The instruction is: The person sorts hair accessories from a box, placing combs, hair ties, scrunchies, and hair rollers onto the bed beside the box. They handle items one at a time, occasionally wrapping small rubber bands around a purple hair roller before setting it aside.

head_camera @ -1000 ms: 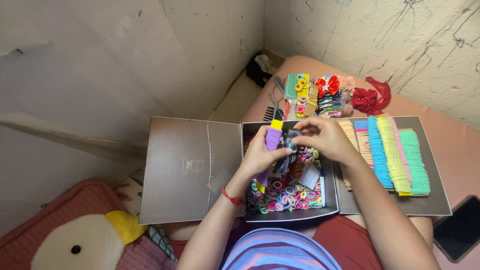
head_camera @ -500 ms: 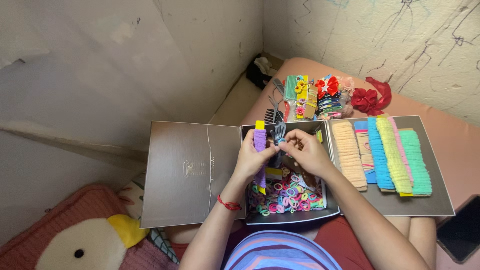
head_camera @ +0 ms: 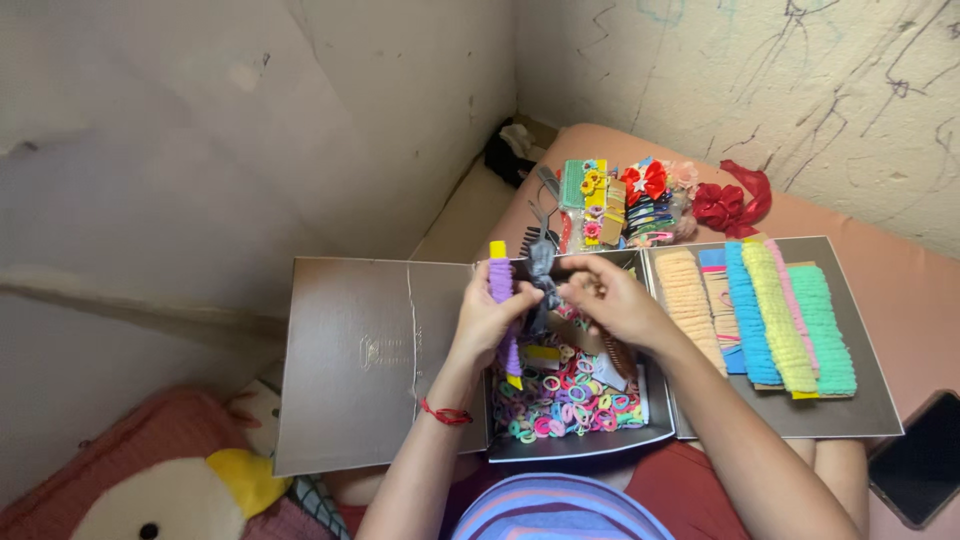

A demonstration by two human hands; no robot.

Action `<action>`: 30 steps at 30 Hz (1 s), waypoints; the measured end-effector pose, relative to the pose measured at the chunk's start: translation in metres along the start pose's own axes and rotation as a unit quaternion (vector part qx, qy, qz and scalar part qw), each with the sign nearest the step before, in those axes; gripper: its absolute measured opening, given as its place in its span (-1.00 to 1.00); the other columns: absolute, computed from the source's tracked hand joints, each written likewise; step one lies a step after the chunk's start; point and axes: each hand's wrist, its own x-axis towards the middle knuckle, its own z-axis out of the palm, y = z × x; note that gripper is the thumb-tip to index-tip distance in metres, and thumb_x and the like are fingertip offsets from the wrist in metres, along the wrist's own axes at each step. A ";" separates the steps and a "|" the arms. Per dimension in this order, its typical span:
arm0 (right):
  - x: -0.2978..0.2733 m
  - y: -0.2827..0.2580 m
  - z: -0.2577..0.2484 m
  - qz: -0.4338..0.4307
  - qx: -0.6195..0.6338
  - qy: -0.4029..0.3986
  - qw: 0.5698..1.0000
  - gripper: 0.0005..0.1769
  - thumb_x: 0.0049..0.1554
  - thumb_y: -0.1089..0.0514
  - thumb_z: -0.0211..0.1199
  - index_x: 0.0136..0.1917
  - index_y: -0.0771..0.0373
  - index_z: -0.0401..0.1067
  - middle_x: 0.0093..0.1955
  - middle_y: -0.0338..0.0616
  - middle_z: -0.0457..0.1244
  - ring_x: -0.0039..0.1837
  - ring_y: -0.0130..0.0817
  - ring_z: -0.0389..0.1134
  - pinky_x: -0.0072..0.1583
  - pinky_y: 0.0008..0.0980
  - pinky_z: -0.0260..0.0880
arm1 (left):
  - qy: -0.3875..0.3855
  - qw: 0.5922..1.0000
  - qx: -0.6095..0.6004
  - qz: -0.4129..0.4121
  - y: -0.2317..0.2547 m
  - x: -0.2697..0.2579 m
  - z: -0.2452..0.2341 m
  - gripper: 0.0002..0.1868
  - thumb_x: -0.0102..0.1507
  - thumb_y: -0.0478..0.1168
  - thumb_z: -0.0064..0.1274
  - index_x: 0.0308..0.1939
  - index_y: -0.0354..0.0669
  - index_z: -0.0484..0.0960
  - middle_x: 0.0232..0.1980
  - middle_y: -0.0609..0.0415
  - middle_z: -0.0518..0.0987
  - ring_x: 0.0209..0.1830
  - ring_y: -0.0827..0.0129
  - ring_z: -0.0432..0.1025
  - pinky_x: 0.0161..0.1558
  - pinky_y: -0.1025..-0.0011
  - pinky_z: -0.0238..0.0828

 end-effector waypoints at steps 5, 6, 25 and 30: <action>0.043 -0.009 -0.026 0.009 -0.063 0.041 0.997 -0.67 0.28 -0.04 0.19 0.04 0.29 0.45 -0.27 -0.26 0.29 -0.37 -0.49 0.29 -0.33 -0.47 0.32 | -0.025 0.998 -0.024 0.055 0.008 0.020 0.017 -0.54 0.15 -0.36 0.35 -0.02 -0.19 0.38 -0.25 0.19 0.58 -0.38 0.60 0.43 -0.34 0.61 0.40; 0.060 -0.014 -0.043 0.007 -0.056 0.096 0.994 -0.65 0.31 -0.08 0.14 0.00 0.28 0.40 -0.28 -0.21 0.28 -0.39 -0.44 0.31 -0.35 -0.43 0.34 | -0.014 0.998 -0.022 0.051 0.010 0.022 0.016 -0.53 0.13 -0.36 0.35 -0.01 -0.18 0.38 -0.26 0.20 0.57 -0.41 0.60 0.42 -0.38 0.61 0.37; 0.203 0.067 -0.213 0.060 -0.023 0.226 0.972 -0.71 0.26 -0.06 0.34 -0.08 0.21 0.55 -0.29 -0.24 0.28 -0.29 -0.52 0.24 -0.22 -0.49 0.26 | 0.067 0.993 -0.033 -0.090 -0.002 0.036 -0.021 -0.67 0.30 -0.15 0.16 0.04 -0.14 0.40 -0.24 0.11 0.55 -0.39 0.50 0.41 -0.38 0.53 0.37; 0.179 0.058 -0.216 0.131 -0.188 0.118 0.966 -0.74 0.09 0.06 0.47 -0.16 0.33 0.57 -0.35 -0.14 0.33 -0.36 -0.46 0.28 -0.30 -0.44 0.31 | 0.058 0.984 -0.125 -0.111 -0.011 0.040 -0.026 -0.68 0.34 -0.24 -0.16 0.18 -0.14 0.40 -0.15 0.10 0.60 -0.35 0.47 0.47 -0.34 0.50 0.45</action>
